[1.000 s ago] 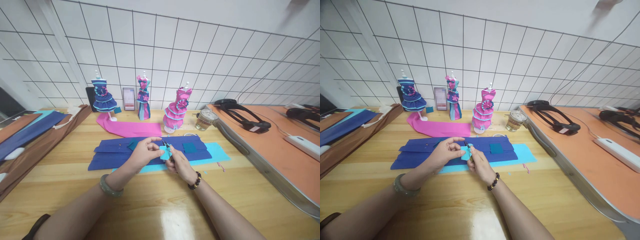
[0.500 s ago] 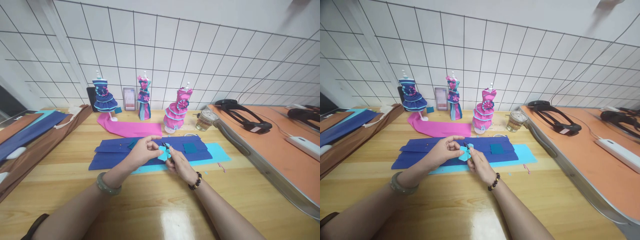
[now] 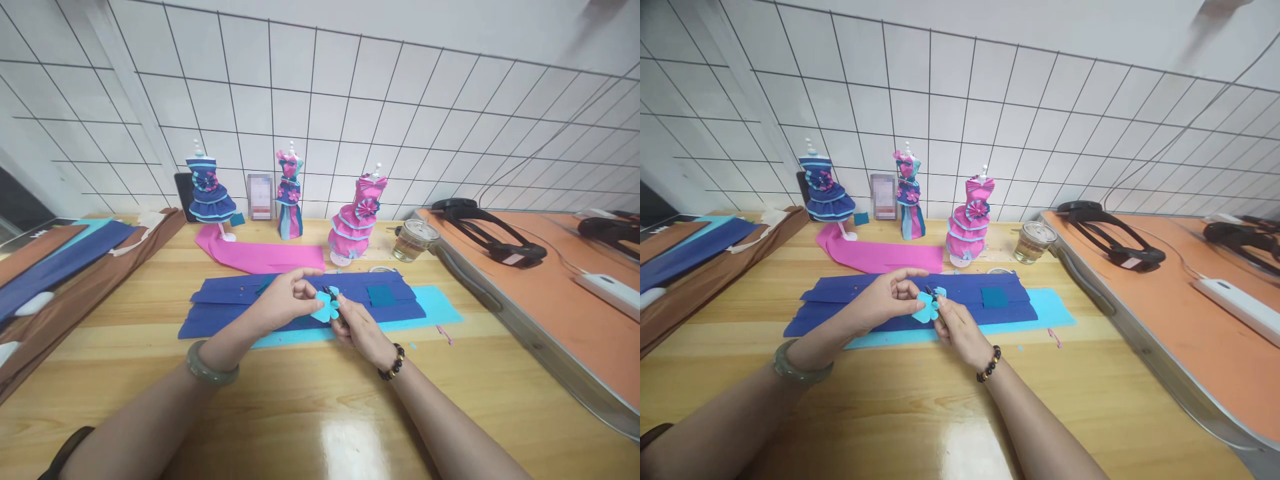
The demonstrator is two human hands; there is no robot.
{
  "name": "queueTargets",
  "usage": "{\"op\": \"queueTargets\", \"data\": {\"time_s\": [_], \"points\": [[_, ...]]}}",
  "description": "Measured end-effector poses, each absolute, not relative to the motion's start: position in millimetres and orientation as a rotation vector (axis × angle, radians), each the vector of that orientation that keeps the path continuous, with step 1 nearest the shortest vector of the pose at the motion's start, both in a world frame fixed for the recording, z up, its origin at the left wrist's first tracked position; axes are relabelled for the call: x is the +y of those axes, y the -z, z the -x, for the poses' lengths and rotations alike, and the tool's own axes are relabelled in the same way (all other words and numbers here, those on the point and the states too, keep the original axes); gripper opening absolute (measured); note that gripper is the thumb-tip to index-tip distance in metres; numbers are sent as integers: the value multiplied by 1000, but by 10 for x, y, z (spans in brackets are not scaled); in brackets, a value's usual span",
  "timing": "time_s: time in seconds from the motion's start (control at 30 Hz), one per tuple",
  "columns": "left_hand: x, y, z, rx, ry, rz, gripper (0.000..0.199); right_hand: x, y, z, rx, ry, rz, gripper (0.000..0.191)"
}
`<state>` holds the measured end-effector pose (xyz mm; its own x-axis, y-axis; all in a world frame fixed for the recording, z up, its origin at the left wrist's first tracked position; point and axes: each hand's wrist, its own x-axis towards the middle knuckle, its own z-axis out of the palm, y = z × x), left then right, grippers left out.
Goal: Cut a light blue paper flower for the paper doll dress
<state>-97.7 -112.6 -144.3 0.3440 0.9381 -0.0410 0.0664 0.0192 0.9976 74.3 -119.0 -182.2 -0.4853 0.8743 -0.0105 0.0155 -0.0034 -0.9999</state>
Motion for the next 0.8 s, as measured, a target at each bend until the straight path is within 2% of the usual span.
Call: {"op": "queueTargets", "data": {"time_s": [0.5, 0.8], "points": [[-1112, 1408, 1037, 1014, -870, -1450, 56, -1209, 1783, -733, -1608, -1511, 950, 44], [-1077, 1470, 1106, 1016, -801, -1425, 66, -1141, 1811, -750, -1494, -1491, 928, 42]]}}
